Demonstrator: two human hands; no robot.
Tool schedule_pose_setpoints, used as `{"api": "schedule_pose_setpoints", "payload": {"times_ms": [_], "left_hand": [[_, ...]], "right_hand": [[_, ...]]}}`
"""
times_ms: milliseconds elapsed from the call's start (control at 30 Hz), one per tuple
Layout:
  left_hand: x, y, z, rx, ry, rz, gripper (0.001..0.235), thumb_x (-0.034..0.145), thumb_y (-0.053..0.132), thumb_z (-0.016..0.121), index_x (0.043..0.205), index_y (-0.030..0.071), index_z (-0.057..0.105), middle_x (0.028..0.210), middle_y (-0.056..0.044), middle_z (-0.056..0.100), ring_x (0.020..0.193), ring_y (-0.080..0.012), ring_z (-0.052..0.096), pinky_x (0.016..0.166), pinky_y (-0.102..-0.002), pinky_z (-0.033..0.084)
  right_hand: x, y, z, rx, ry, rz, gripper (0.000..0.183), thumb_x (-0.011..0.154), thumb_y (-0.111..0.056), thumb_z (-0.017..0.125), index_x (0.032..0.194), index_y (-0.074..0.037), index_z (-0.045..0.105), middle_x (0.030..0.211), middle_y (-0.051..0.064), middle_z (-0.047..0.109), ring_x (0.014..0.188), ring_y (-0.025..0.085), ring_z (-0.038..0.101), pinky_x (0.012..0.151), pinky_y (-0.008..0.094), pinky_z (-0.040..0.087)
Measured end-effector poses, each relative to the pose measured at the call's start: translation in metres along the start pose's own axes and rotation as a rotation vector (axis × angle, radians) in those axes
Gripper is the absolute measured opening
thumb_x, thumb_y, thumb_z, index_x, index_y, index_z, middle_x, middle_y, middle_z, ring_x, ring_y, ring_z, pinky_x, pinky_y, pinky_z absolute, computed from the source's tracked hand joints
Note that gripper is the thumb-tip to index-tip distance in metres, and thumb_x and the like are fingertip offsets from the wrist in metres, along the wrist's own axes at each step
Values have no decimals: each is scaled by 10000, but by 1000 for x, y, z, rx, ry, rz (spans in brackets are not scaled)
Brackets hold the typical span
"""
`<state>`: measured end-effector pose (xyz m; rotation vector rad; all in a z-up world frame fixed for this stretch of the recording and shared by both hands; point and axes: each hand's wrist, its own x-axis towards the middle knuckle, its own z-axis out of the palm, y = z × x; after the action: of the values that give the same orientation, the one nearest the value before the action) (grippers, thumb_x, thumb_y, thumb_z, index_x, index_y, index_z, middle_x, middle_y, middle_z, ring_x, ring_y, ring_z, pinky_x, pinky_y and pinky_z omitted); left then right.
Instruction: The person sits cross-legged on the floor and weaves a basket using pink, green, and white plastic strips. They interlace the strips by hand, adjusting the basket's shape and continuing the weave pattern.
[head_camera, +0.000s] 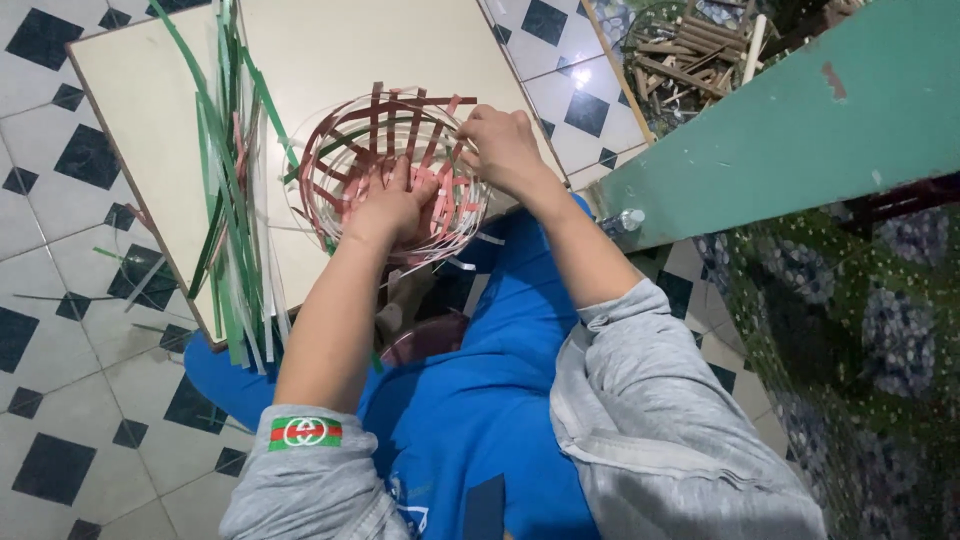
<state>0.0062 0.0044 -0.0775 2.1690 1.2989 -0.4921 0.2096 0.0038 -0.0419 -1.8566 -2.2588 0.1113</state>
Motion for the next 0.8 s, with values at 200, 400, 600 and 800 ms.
{"api": "schedule_pose_setpoints", "payload": {"times_ms": [200, 400, 600, 800], "left_hand": [[-30, 17, -41, 17, -100, 68, 724, 906, 141, 452, 1532, 383, 177, 1621, -99, -161, 1451, -501, 1, 1092, -648, 286], [-70, 27, -68, -38, -113, 22, 842, 867, -16, 474, 1545, 385, 178, 1631, -109, -54, 1447, -481, 59, 1105, -652, 288], [-55, 19, -60, -70, -147, 26, 972, 819, -205, 312, 1554, 403, 124, 1633, -69, -101, 1458, -480, -6, 1103, -686, 244], [-57, 19, -62, -34, -144, 24, 928, 850, -106, 457, 1548, 415, 133, 1636, -58, -97, 1471, -453, 26, 1129, -645, 255]], "right_hand": [[1, -5, 11, -131, -128, 70, 233, 760, -224, 659, 978, -204, 735, 875, 80, 600, 805, 342, 592, 682, 520, 428], [-1, -5, -14, 145, -23, 80, 141, 821, -196, 603, 877, -150, 724, 812, 13, 688, 767, 239, 608, 734, 443, 359], [1, -8, -23, 428, 54, 275, 84, 897, -46, 642, 947, -71, 706, 929, 78, 678, 821, 181, 615, 708, 305, 510], [42, 20, -12, 101, 205, -24, 127, 915, -164, 654, 943, -104, 762, 946, 52, 653, 862, 257, 599, 713, 469, 381]]}}
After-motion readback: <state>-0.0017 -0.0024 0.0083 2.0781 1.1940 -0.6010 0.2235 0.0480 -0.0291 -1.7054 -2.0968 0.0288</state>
